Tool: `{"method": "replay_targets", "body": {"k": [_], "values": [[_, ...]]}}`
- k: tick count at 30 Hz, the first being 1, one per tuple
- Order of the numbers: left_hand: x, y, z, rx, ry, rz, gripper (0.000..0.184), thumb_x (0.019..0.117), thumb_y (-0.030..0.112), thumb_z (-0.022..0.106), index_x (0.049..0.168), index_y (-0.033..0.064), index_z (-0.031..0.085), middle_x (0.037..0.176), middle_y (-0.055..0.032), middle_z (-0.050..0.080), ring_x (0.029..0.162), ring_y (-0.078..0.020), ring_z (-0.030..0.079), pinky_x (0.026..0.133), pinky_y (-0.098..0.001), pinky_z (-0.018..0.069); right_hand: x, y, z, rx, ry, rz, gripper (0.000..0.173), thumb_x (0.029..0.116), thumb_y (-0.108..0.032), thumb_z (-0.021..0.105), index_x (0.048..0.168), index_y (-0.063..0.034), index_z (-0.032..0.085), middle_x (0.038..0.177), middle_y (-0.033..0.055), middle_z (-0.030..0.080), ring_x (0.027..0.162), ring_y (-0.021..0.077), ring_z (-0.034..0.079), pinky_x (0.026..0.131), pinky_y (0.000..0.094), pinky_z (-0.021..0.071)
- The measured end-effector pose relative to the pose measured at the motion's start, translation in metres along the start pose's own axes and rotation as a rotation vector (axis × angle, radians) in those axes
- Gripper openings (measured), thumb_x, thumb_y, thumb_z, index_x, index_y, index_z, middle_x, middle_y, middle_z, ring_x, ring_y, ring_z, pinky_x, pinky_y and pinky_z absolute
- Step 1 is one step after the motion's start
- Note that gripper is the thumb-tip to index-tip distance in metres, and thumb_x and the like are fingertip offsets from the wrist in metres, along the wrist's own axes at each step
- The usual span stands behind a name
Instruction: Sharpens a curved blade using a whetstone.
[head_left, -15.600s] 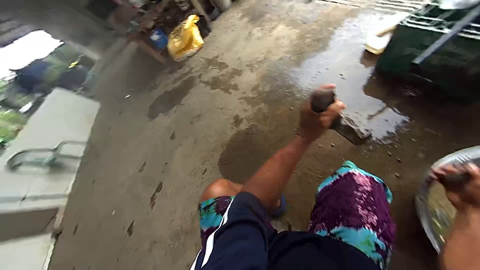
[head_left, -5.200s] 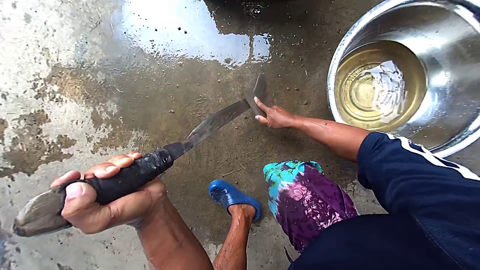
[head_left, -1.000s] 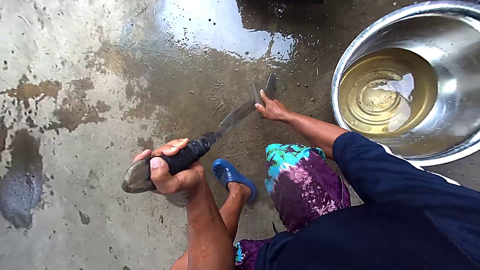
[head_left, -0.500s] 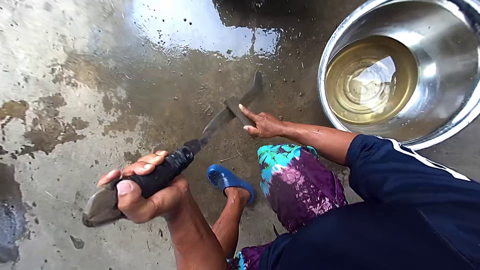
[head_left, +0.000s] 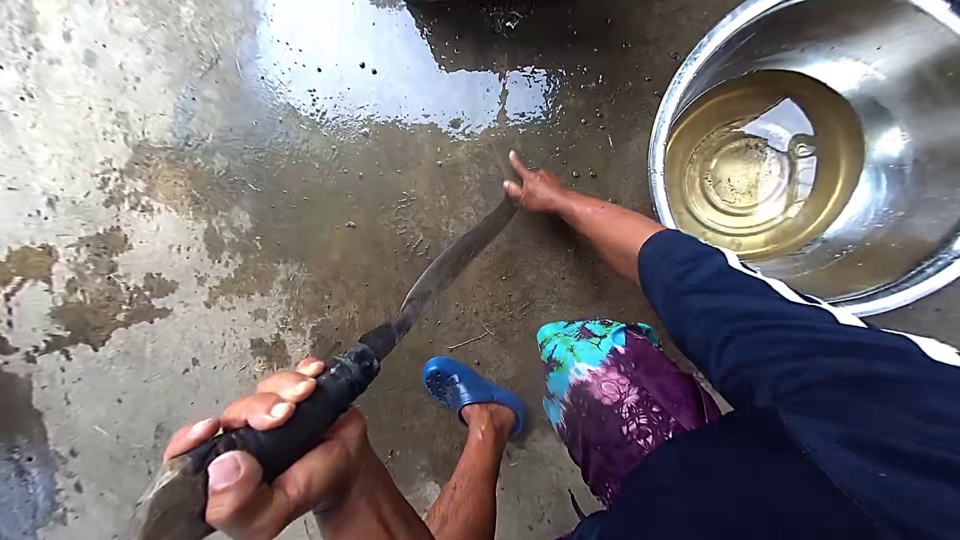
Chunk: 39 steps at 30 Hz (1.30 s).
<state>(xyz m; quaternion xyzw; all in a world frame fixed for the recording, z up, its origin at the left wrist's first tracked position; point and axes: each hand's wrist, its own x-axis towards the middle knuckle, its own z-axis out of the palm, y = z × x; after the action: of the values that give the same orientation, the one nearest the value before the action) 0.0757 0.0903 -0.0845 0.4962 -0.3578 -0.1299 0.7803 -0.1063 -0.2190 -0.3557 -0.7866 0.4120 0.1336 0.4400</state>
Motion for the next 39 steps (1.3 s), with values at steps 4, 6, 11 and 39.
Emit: {"method": "replay_targets", "body": {"k": [4, 6, 11, 39], "values": [[0.009, -0.002, -0.006, 0.009, -0.017, -0.012, 0.033, 0.0918, 0.039, 0.071, 0.106, 0.0102, 0.066, 0.077, -0.0071, 0.070, 0.072, -0.0260, 0.070, 0.074, -0.0475, 0.0616, -0.059, 0.001, 0.025, 0.028, -0.038, -0.072, 0.079, 0.1040, -0.053, 0.046, 0.168, -0.0265, 0.008, 0.101, 0.0207, 0.073, 0.092, 0.0413, 0.071, 0.083, 0.0640, 0.0549], [0.009, 0.001, -0.003, 0.021, -0.048, -0.018, 0.032, 0.0917, 0.038, 0.072, 0.107, 0.0104, 0.066, 0.078, -0.0067, 0.070, 0.074, -0.0258, 0.070, 0.076, -0.0476, 0.0612, -0.057, 0.006, 0.036, 0.005, -0.063, -0.096, 0.079, 0.1032, -0.054, 0.047, 0.168, -0.0295, 0.008, 0.103, 0.0206, 0.073, 0.094, 0.0422, 0.070, 0.085, 0.0639, 0.0533], [0.009, 0.007, 0.006, -0.020, -0.119, -0.017, 0.034, 0.0908, 0.037, 0.072, 0.107, 0.0080, 0.065, 0.079, -0.0067, 0.070, 0.075, -0.0257, 0.069, 0.078, -0.0471, 0.0600, 0.008, 0.001, -0.005, 0.003, 0.045, 0.036, 0.078, 0.1047, -0.057, 0.037, 0.168, -0.0257, 0.004, 0.110, 0.0213, 0.072, 0.101, 0.0421, 0.070, 0.088, 0.0631, 0.0534], [0.019, 0.006, -0.001, -0.002, -0.253, -0.018, 0.033, 0.0937, 0.036, 0.068, 0.111, 0.0082, 0.064, 0.086, -0.0056, 0.070, 0.081, -0.0248, 0.070, 0.081, -0.0454, 0.0587, 0.028, 0.016, -0.019, 0.011, 0.040, 0.068, 0.077, 0.1053, -0.055, 0.037, 0.168, -0.0244, 0.004, 0.114, 0.0222, 0.072, 0.104, 0.0434, 0.069, 0.090, 0.0647, 0.0524]]}}
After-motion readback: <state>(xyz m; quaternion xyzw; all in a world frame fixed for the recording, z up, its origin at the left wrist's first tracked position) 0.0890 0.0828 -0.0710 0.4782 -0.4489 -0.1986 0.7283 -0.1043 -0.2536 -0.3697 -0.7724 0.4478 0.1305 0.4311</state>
